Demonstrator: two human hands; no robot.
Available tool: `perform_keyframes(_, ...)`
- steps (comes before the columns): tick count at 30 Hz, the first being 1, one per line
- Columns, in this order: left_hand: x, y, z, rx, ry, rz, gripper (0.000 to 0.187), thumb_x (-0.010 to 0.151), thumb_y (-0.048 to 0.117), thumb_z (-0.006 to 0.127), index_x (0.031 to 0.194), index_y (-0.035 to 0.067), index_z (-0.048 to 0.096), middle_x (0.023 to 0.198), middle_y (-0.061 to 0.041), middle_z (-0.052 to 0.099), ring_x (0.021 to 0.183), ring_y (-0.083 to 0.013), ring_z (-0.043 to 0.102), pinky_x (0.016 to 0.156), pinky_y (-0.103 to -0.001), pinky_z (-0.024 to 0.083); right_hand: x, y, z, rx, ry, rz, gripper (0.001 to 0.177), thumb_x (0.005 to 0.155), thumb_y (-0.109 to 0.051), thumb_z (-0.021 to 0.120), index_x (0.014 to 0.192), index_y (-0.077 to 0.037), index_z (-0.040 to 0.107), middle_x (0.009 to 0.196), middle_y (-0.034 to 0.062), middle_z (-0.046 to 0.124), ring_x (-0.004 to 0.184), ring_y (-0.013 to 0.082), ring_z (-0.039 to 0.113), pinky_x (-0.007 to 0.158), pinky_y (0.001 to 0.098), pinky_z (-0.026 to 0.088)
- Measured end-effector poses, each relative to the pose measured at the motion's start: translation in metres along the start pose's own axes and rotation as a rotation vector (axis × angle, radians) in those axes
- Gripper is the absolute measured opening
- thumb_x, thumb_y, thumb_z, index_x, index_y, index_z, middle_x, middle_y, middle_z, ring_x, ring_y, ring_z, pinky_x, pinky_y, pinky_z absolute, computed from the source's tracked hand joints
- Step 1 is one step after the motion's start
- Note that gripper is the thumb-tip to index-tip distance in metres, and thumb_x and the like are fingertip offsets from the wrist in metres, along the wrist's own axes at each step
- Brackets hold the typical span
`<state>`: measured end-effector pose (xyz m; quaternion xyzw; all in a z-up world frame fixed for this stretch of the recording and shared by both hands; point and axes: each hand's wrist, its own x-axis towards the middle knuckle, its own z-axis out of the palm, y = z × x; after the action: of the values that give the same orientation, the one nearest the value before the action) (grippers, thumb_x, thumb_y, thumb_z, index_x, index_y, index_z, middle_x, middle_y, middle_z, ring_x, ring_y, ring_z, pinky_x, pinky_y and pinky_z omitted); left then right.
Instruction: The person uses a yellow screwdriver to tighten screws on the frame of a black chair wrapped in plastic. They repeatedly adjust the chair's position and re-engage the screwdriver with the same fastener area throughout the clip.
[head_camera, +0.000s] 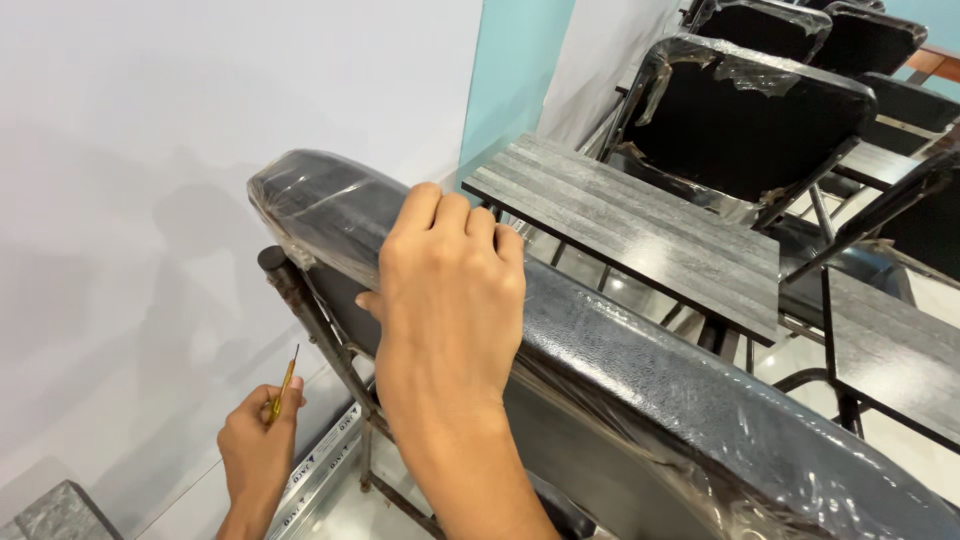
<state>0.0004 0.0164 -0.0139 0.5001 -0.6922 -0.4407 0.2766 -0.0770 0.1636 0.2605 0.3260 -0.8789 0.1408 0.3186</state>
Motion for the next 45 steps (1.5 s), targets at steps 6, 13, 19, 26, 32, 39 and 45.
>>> perform_keyframes(6, -0.006, -0.002, -0.004, 0.066, -0.058, 0.061, 0.046, 0.096, 0.048, 0.057, 0.088, 0.008, 0.079, 0.058, -0.004, 0.064, 0.055, -0.0199, 0.059, 0.058, -0.036, 0.045, 0.0, -0.002, -0.001, -0.021, 0.075, -0.017, 0.076, 0.042, -0.037, 0.095, 0.101, -0.001, 0.064, 0.092, 0.0118, 0.07, 0.093, 0.0281, 0.069, 0.091, 0.0388, 0.051)
perform_keyframes(13, -0.004, 0.009, -0.007, 0.053, -0.014, 0.098, 0.043, 0.099, 0.046, 0.055, 0.091, 0.011, 0.078, 0.058, -0.009, 0.064, 0.056, -0.0246, 0.06, 0.061, -0.041, 0.046, -0.004, -0.007, 0.003, -0.056, 0.067, -0.018, 0.07, 0.044, -0.039, 0.095, 0.096, -0.005, 0.064, 0.094, 0.0107, 0.072, 0.094, 0.0274, 0.069, 0.086, 0.0388, 0.051)
perform_keyframes(19, -0.005, 0.016, -0.014, 0.077, 0.064, 0.142, 0.039, 0.099, 0.043, 0.057, 0.09, 0.012, 0.078, 0.055, -0.011, 0.061, 0.053, -0.0276, 0.058, 0.058, -0.042, 0.045, -0.006, -0.009, 0.007, -0.127, 0.047, -0.03, 0.072, 0.044, -0.048, 0.094, 0.094, -0.006, 0.065, 0.09, 0.0089, 0.072, 0.09, 0.0265, 0.069, 0.08, 0.0385, 0.051)
perform_keyframes(26, -0.006, 0.013, -0.013, 0.179, 0.13, 0.208, 0.034, 0.097, 0.041, 0.06, 0.092, 0.013, 0.08, 0.063, -0.015, 0.067, 0.062, -0.0359, 0.065, 0.063, -0.045, 0.049, -0.009, -0.007, 0.016, -0.226, 0.068, -0.041, 0.076, 0.046, -0.06, 0.091, 0.095, -0.008, 0.066, 0.09, 0.0068, 0.073, 0.088, 0.0228, 0.07, 0.076, 0.0369, 0.052)
perform_keyframes(32, -0.005, 0.015, -0.015, 0.148, 0.073, 0.115, 0.035, 0.096, 0.043, 0.06, 0.091, 0.015, 0.081, 0.063, -0.017, 0.068, 0.064, -0.0359, 0.067, 0.066, -0.045, 0.05, -0.01, -0.008, 0.017, -0.25, 0.096, -0.052, 0.075, 0.047, -0.063, 0.09, 0.094, -0.009, 0.066, 0.088, 0.0052, 0.073, 0.086, 0.022, 0.07, 0.074, 0.0354, 0.052)
perform_keyframes(39, -0.001, 0.016, -0.016, 0.109, 0.052, 0.068, 0.035, 0.094, 0.043, 0.061, 0.09, 0.015, 0.082, 0.069, -0.015, 0.072, 0.069, -0.0343, 0.07, 0.069, -0.045, 0.052, -0.009, -0.008, 0.018, -0.267, 0.05, -0.031, 0.078, 0.047, -0.064, 0.09, 0.098, -0.009, 0.068, 0.089, 0.0042, 0.073, 0.087, 0.0211, 0.07, 0.074, 0.0352, 0.052)
perform_keyframes(45, 0.002, 0.014, -0.017, 0.149, 0.068, 0.08, 0.034, 0.094, 0.043, 0.061, 0.09, 0.016, 0.082, 0.07, -0.015, 0.073, 0.073, -0.0357, 0.07, 0.071, -0.046, 0.052, -0.009, -0.009, 0.019, -0.27, 0.12, -0.057, 0.079, 0.045, -0.065, 0.09, 0.096, -0.009, 0.069, 0.088, 0.0041, 0.073, 0.085, 0.0212, 0.07, 0.072, 0.0354, 0.052)
